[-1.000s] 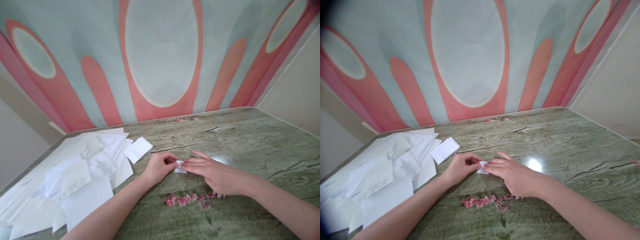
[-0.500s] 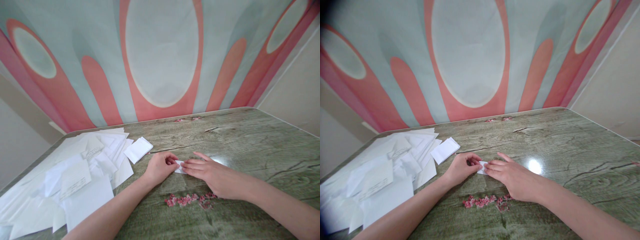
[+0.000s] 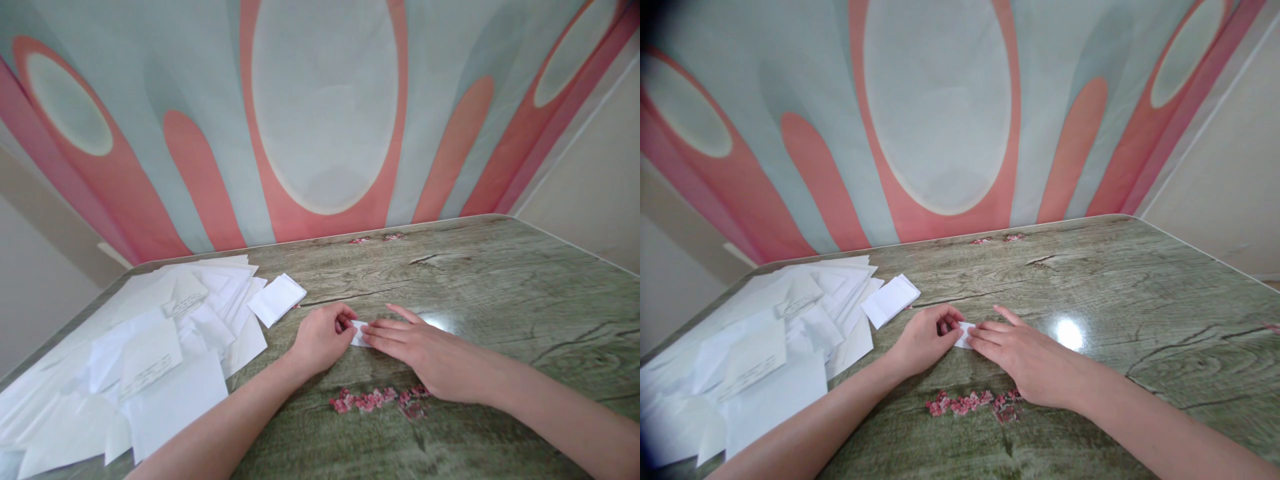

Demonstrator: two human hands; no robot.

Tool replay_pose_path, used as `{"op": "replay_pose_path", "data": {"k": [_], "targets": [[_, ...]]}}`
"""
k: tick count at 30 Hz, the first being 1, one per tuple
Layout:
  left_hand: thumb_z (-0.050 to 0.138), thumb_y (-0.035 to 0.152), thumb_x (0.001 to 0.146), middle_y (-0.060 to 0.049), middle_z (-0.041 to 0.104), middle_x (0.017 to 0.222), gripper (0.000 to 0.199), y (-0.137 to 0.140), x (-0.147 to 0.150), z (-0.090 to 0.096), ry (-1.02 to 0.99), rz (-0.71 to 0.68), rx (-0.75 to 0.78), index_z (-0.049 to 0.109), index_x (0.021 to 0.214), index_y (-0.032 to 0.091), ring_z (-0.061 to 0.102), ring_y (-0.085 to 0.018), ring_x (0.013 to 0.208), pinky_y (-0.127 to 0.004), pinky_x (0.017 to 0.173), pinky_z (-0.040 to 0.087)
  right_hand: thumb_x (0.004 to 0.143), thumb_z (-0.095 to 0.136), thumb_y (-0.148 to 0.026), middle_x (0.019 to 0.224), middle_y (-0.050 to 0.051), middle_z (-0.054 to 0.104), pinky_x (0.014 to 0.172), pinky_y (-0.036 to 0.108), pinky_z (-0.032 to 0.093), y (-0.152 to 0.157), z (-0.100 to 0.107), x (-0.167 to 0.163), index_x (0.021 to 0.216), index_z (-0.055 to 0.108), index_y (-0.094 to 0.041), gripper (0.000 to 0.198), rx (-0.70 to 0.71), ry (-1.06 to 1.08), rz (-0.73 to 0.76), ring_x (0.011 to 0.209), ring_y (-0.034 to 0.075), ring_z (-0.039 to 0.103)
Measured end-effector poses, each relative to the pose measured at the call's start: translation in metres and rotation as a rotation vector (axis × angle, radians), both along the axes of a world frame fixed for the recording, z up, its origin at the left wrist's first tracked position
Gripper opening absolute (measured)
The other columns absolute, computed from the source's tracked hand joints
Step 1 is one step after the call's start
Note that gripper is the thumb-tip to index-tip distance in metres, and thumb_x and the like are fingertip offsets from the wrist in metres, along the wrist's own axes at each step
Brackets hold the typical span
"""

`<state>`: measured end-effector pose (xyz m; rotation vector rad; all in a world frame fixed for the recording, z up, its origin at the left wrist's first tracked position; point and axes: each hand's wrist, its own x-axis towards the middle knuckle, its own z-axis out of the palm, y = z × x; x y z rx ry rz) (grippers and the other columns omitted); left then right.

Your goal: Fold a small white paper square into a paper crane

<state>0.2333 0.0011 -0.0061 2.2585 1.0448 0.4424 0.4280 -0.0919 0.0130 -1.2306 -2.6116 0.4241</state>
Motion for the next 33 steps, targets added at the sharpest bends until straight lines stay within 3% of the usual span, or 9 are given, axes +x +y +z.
{"op": "replay_pose_path", "data": {"k": [4, 13, 33], "targets": [[0.053, 0.021, 0.072, 0.002, 0.064, 0.073, 0.017, -0.0003, -0.0004, -0.0015, -0.007, -0.002, 0.005, 0.061, 0.088, 0.021, 0.056, -0.012, 0.062, -0.021, 0.057, 0.043, 0.062, 0.047, 0.005, 0.137, 0.007, 0.043, 0.110, 0.044, 0.004, -0.0003, 0.0012, 0.0002, 0.139, 0.027, -0.022, 0.084, 0.002, -0.015, 0.011, 0.127, 0.018, 0.034], [0.052, 0.019, 0.073, 0.002, 0.063, 0.072, 0.016, -0.0009, 0.0000, -0.0004, -0.013, -0.005, 0.004, 0.060, 0.087, 0.020, 0.056, -0.012, 0.062, -0.021, 0.057, 0.042, 0.062, 0.047, 0.003, 0.136, 0.008, 0.044, 0.110, 0.046, 0.001, 0.0002, -0.0013, 0.0006, 0.136, 0.034, -0.020, 0.078, 0.001, -0.024, 0.019, 0.127, 0.018, 0.034], [0.052, 0.018, 0.073, 0.002, 0.062, 0.072, 0.015, -0.0018, -0.0005, -0.0022, -0.028, -0.004, 0.007, 0.058, 0.087, 0.021, 0.055, -0.012, 0.063, -0.022, 0.057, 0.041, 0.058, 0.044, 0.004, 0.139, 0.010, 0.039, 0.109, 0.048, 0.005, -0.0022, -0.0010, -0.0028, 0.139, 0.027, -0.021, 0.086, -0.018, -0.086, -0.013, 0.130, 0.019, 0.029]]}}
